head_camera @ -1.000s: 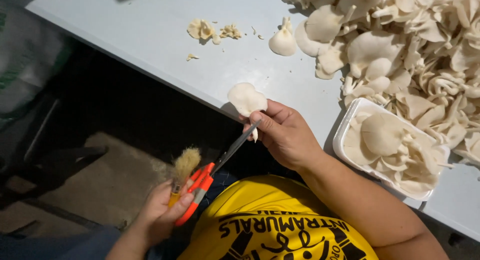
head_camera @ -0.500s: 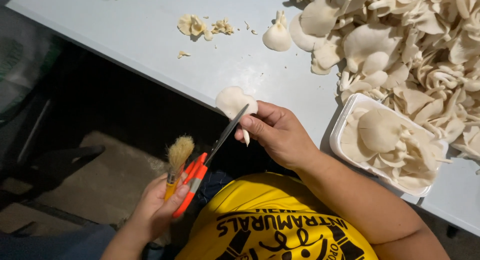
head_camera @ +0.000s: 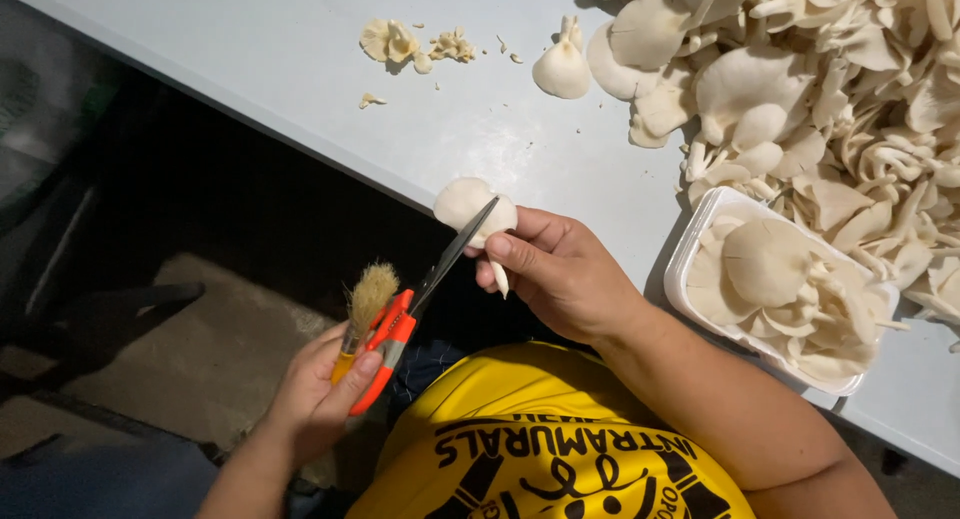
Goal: Cleaning oyster mushrooms with a brush and packing them into foam trays
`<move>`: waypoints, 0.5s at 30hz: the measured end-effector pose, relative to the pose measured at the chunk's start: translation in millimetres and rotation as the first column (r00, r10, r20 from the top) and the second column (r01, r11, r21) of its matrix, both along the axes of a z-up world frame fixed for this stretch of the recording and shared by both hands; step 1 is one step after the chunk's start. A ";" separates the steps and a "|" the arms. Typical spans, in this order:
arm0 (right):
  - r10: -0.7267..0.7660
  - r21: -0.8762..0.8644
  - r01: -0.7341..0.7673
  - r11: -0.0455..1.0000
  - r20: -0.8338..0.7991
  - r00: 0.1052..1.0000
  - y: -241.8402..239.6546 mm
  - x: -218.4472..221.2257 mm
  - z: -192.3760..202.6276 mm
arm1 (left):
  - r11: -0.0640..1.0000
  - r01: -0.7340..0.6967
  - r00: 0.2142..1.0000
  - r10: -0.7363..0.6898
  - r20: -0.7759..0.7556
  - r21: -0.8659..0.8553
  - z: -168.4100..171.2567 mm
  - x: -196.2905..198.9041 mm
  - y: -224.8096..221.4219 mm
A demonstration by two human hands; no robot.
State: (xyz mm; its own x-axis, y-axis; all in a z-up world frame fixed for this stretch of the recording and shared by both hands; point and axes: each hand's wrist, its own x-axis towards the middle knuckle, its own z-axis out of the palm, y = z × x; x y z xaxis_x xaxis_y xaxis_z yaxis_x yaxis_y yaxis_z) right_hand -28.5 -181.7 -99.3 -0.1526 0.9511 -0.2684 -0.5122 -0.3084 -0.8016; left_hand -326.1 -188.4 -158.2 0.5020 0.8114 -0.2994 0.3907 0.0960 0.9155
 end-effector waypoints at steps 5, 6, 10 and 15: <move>-0.007 -0.137 -0.014 0.990 -0.150 0.989 -2.3 1.7 2.9 | 0.997 0.043 0.999 -0.043 0.001 0.067 4.4 2.5 4.7; -0.010 -0.156 -0.021 0.987 -0.191 0.982 -2.5 1.9 3.7 | 0.991 0.049 0.998 -0.053 0.032 0.121 2.9 1.9 5.2; -0.052 -0.203 0.003 0.979 -0.238 0.970 -3.6 2.2 3.3 | 0.991 -0.045 0.997 0.053 -0.056 0.127 -17.6 -15.0 -1.6; -0.046 -0.185 0.009 0.983 -0.198 0.979 -1.9 0.7 4.8 | 0.994 -0.023 0.994 0.011 -0.110 -0.108 -17.1 -12.1 -4.7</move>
